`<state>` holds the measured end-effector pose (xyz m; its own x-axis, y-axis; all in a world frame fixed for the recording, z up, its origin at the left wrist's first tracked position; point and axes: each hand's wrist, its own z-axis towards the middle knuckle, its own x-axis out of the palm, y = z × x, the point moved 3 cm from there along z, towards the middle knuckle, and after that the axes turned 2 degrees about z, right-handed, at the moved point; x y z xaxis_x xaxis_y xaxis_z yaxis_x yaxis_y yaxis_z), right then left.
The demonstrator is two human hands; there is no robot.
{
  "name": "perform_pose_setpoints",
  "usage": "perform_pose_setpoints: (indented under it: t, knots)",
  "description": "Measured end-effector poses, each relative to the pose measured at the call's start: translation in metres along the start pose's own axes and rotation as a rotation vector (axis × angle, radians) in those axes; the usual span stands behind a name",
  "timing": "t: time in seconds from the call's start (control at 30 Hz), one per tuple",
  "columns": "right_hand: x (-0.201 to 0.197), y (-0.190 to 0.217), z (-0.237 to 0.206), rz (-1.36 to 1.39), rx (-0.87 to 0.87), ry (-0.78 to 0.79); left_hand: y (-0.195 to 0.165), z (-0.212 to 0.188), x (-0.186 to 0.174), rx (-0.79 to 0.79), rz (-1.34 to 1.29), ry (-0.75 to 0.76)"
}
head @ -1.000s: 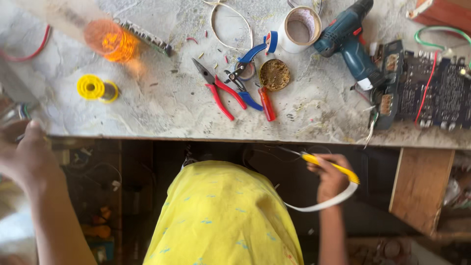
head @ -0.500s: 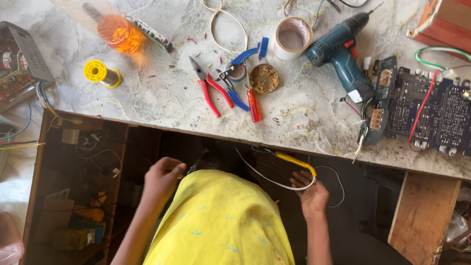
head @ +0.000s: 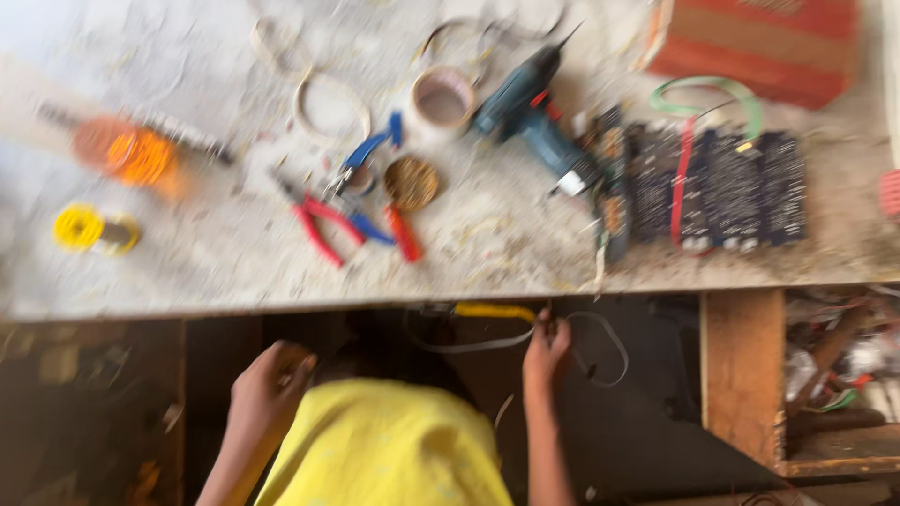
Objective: The person strips the insulation from a red wire using pliers, then solders a ring terminal onto the exposed end using a soldering iron and solder wire. The person then picks up a red amplifier unit.
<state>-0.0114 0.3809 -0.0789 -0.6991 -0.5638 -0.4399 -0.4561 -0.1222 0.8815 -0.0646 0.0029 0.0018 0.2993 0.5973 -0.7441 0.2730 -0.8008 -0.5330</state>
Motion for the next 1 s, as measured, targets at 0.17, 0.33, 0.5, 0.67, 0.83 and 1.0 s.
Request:
perform_pose_setpoints:
  t: [0.17,0.33,0.5,0.67,0.83,1.0]
  knots:
    - [-0.001,-0.005,0.003,0.046,0.075,0.109,-0.006,0.009,-0.002,0.052,-0.134,-0.081]
    - [-0.018,-0.017,0.008,-0.02,0.093,0.003,-0.021,0.033,0.015,0.163,-0.378,0.01]
    - [-0.057,-0.023,-0.003,0.336,0.191,-0.18,-0.091,0.085,0.038,0.238,-0.346,0.286]
    - [-0.112,0.005,0.021,0.369,0.061,-0.291,-0.257,0.145,0.059,0.779,-0.379,0.155]
    - [-0.168,0.045,0.148,0.277,-0.11,-0.298,-0.409,0.187,0.115,0.818,-0.524,0.042]
    - [-0.189,0.07,0.324,0.114,-0.355,-0.097,-0.503,0.238,0.192,0.649,-0.32,-0.162]
